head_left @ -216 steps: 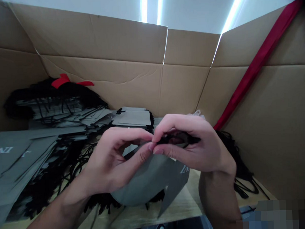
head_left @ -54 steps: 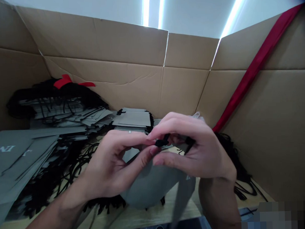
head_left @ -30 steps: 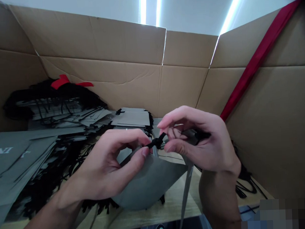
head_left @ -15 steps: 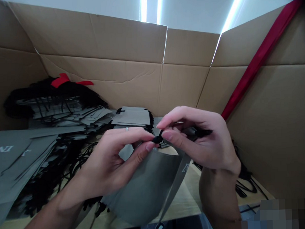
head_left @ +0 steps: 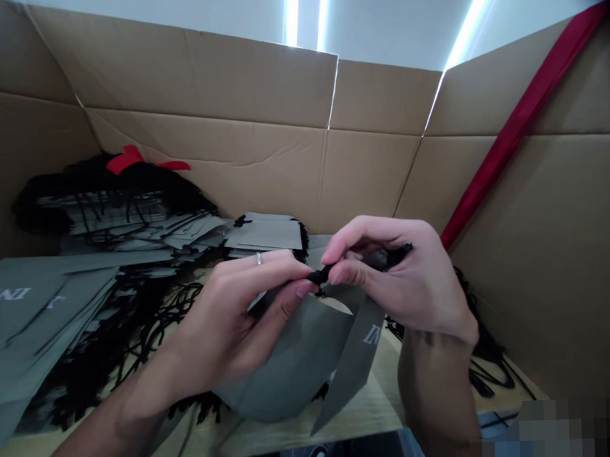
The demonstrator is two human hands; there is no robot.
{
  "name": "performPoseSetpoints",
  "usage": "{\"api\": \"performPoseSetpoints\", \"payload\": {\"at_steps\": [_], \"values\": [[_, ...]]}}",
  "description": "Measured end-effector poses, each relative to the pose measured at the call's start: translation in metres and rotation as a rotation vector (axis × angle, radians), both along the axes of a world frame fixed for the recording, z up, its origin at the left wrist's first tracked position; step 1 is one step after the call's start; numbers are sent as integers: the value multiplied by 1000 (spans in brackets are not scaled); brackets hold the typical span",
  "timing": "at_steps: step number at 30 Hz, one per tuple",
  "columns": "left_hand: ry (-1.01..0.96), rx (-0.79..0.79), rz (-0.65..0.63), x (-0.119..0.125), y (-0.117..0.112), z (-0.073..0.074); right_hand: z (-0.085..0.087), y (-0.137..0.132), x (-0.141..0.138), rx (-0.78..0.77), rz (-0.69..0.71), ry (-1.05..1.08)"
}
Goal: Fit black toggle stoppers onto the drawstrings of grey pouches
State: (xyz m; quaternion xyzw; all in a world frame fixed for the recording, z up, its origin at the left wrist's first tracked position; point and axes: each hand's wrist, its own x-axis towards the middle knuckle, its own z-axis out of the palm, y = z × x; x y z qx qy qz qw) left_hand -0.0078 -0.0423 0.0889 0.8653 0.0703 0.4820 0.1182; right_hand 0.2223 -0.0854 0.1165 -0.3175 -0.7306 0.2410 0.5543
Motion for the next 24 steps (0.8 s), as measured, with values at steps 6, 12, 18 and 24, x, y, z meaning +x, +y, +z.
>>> {"api": "performPoseSetpoints", "payload": {"at_steps": [6, 12, 18, 24], "values": [[65, -79, -14, -2, -2, 2, -3, 1, -2, 57, -32, 11], [57, -170, -73, -6, -3, 6, -8, 0, -5, 91, -21, 34], [60, -178, -62, -5, -4, 8, -6, 3, -1, 170, 32, -40], [85, -123, -69, -2, -5, 10, -5, 12, -4, 361, 172, -164]]}}
